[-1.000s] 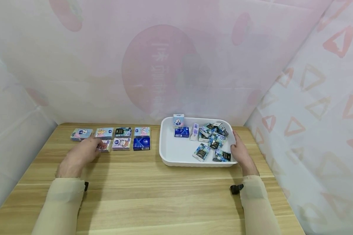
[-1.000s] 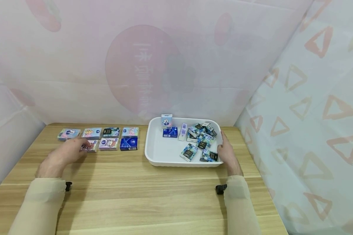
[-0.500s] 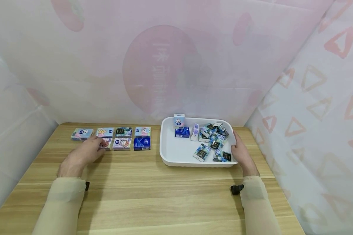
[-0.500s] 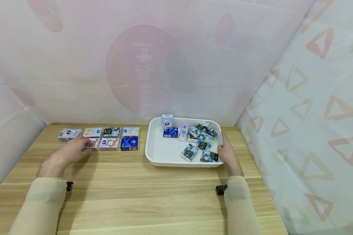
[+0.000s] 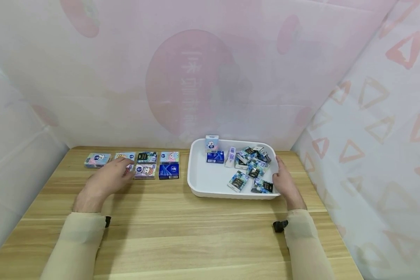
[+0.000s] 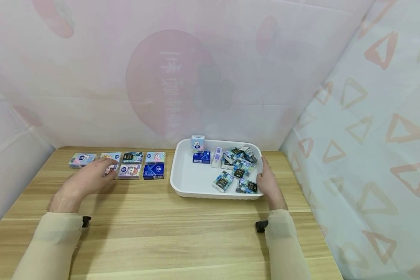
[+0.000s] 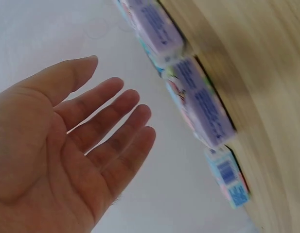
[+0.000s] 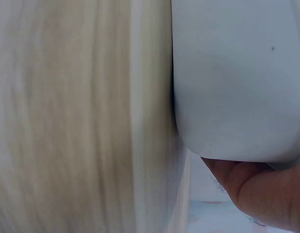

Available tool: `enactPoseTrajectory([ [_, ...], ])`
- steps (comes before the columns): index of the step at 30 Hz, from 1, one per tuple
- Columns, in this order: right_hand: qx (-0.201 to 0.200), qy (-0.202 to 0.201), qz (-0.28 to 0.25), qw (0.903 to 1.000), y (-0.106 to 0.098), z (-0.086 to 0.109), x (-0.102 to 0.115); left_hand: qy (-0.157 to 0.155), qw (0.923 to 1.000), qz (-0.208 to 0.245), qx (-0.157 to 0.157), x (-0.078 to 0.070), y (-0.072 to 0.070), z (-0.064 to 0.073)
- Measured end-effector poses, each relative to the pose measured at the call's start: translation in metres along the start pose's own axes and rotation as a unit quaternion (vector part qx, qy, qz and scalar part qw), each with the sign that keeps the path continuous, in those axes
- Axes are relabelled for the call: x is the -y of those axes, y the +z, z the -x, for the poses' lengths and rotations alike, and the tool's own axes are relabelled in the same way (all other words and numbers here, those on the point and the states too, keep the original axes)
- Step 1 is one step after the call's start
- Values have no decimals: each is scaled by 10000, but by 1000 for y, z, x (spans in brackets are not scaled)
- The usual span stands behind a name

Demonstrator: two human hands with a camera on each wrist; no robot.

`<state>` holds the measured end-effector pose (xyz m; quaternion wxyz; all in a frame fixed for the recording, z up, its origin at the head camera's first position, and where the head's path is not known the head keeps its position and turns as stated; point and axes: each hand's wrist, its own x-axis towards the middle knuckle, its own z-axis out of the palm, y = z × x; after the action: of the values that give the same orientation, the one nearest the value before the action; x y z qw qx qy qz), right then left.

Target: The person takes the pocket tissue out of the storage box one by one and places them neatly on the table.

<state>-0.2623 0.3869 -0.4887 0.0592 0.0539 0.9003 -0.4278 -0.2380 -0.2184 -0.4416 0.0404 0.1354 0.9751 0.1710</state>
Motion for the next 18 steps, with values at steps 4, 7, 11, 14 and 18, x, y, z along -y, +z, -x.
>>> enactPoseTrajectory([
  [4,78,68,24,9999,-6,11,17,-17,9999,41,94,-23,-16,0],
  [7,77,42,22,10000,-2,11,19,63,9999,61,56,-37,-13,-5],
  [11,78,74,-8,9999,0,11,20,305,9994,161,16,-59,-9,-10],
  [14,61,125,-2,9999,-1,11,20,583,9979,252,-118,-76,-2,-15],
  [18,49,166,6,9999,-5,11,18,811,9962,261,-187,-99,10,-25],
])
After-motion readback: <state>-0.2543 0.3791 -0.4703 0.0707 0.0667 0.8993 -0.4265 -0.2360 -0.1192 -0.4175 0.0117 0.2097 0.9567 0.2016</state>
